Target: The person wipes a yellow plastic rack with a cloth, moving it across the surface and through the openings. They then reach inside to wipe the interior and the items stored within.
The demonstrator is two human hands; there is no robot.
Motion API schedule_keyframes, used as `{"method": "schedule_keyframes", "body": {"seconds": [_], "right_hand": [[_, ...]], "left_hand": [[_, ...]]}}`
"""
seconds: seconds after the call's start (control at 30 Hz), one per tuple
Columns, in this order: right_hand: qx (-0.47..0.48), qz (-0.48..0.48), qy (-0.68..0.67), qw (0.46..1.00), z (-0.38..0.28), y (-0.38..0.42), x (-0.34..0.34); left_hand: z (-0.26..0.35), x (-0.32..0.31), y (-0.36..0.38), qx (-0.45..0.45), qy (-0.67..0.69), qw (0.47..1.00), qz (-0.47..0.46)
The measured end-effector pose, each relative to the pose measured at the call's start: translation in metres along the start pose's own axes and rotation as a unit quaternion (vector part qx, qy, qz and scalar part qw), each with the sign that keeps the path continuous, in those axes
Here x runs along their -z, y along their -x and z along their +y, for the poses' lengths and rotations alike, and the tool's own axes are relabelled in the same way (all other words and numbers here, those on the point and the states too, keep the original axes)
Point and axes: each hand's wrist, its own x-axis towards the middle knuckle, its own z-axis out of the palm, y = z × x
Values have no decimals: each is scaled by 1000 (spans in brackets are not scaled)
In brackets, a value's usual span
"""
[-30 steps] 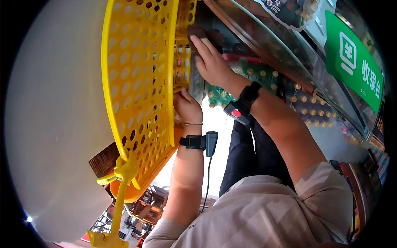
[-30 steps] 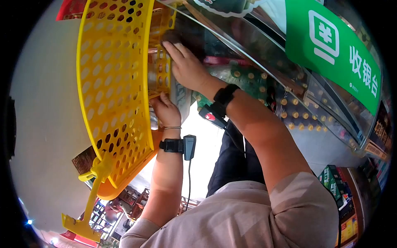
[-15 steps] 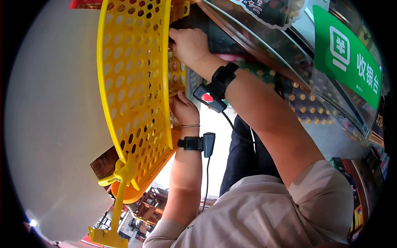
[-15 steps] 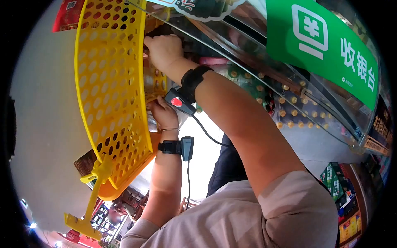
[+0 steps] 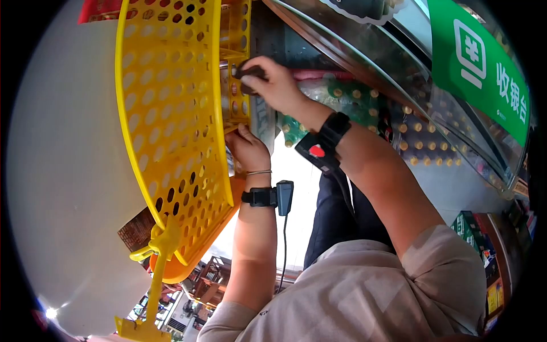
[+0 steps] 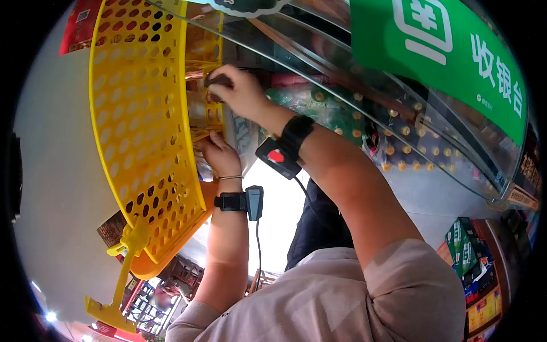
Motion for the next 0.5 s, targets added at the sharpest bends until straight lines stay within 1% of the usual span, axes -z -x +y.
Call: {"method": "schedule_keyframes", "body": {"seconds": [0.03,0.07,0.1,0.17,0.2,0.3,0.4,0.5], "right_hand": [[66,-12,30,997,-4,0,-7],[131,-23,90,987,-3,-5,-10],[176,-17,171,969,-2,-10,-14],[261,-6,330,907,-2,-19,-18],[256,-27,396,881,-7,-17,-19],[262,4,513,817,2,-11,-32],[236,-68,583,775,-5,-15,-33],[197,-80,619,756,-10,-16,-36]], "left_hand": [[-3,-1,0,-7,-1,1000,0],[-1,0,1,-4,-10,1000,0],[3,1,2,0,-18,1000,0],[5,2,1,2,-27,1000,2],[5,2,2,1,-27,1000,2],[6,2,2,0,-39,999,0],[0,0,1,-2,-25,1000,-4],[4,2,4,7,-27,1000,-8]]}}
